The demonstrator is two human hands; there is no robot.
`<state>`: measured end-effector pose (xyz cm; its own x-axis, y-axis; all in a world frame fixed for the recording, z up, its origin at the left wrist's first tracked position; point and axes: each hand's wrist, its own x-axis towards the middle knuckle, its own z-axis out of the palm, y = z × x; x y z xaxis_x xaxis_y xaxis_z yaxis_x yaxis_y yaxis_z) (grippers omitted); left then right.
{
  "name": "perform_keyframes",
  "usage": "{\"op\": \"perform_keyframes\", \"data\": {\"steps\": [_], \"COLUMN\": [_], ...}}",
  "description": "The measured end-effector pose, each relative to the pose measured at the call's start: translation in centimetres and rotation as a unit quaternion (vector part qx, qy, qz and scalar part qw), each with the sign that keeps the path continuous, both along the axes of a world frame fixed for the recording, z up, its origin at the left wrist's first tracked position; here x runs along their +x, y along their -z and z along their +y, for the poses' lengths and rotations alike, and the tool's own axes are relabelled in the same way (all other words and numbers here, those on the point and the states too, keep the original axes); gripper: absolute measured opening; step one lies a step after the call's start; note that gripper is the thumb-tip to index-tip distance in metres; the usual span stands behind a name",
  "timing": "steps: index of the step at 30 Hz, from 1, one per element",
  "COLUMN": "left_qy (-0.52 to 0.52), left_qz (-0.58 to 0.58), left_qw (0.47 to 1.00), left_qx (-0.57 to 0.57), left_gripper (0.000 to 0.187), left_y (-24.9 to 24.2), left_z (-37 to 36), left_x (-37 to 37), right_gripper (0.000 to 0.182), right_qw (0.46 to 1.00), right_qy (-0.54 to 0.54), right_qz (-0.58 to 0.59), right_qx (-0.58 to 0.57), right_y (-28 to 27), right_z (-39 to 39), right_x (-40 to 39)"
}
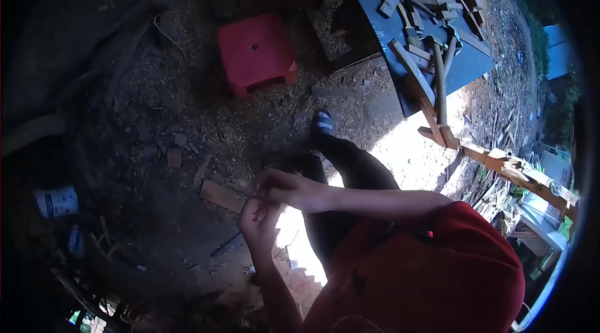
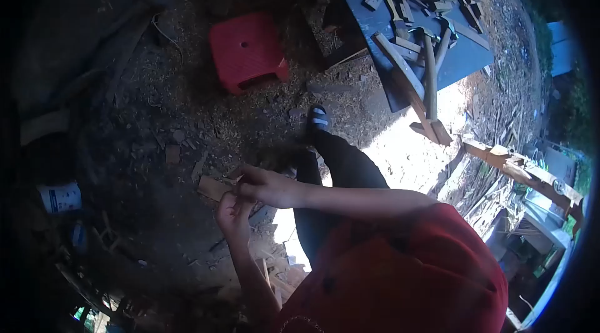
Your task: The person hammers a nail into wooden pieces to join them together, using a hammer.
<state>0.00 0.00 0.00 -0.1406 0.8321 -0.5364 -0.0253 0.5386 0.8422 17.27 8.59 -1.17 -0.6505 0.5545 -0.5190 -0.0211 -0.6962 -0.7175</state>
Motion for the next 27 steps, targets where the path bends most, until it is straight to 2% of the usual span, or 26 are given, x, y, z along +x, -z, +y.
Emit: {"op": "perform_keyframes", "data": {"steps": [2,3,5,11,13,17,20,22,25,27], "left_qy": [-0.005,0.028,0.075,0.204,0.233,0.3,0.346,0.375,0.463,0.528], "left_qz": [-0.015,-0.054,-0.071,-0.106,-0.132,-0.128,-0.111,-0.106,-0.162,-0.165], "left_qw": [1.0,0.998,0.994,0.973,0.963,0.945,0.932,0.921,0.871,0.833], "left_qx": [-0.027,-0.029,-0.041,-0.029,-0.021,0.002,0.007,0.022,0.0,-0.006], "left_gripper": [0.021,0.02,0.019,0.022,0.022,0.023,0.025,0.028,0.029,0.024], "left_y": [-1.1,1.3,1.2,2.5,2.6,3.1,3.7,4.4,4.0,4.7], "left_z": [1.9,9.6,14.4,24.4,27.5,32.3,35.5,36.6,38.2,38.4], "left_x": [-2.4,9.7,13.1,23.7,27.0,31.2,32.7,33.1,33.1,32.3], "right_gripper": [0.032,0.021,0.016,0.017,0.017,0.015,0.017,0.017,0.019,0.018], "right_qw": [0.989,0.974,0.975,0.935,0.919,0.852,0.809,0.798,0.804,0.812], "right_qy": [0.038,0.092,0.132,0.188,0.231,0.354,0.452,0.479,0.492,0.447], "right_qz": [-0.082,-0.124,-0.111,-0.218,-0.254,-0.313,-0.344,-0.338,-0.307,-0.344], "right_qx": [0.114,0.168,0.139,0.205,0.195,0.226,0.15,0.14,0.133,0.152], "right_y": [-2.0,-1.8,-2.0,-1.8,-2.5,-2.6,-2.2,-2.2,-2.2,-2.4], "right_z": [0.3,6.8,9.8,15.1,16.4,18.3,19.6,19.7,18.6,18.1], "right_x": [-0.3,12.7,16.8,28.2,30.9,34.7,36.4,36.1,34.1,32.6]}}
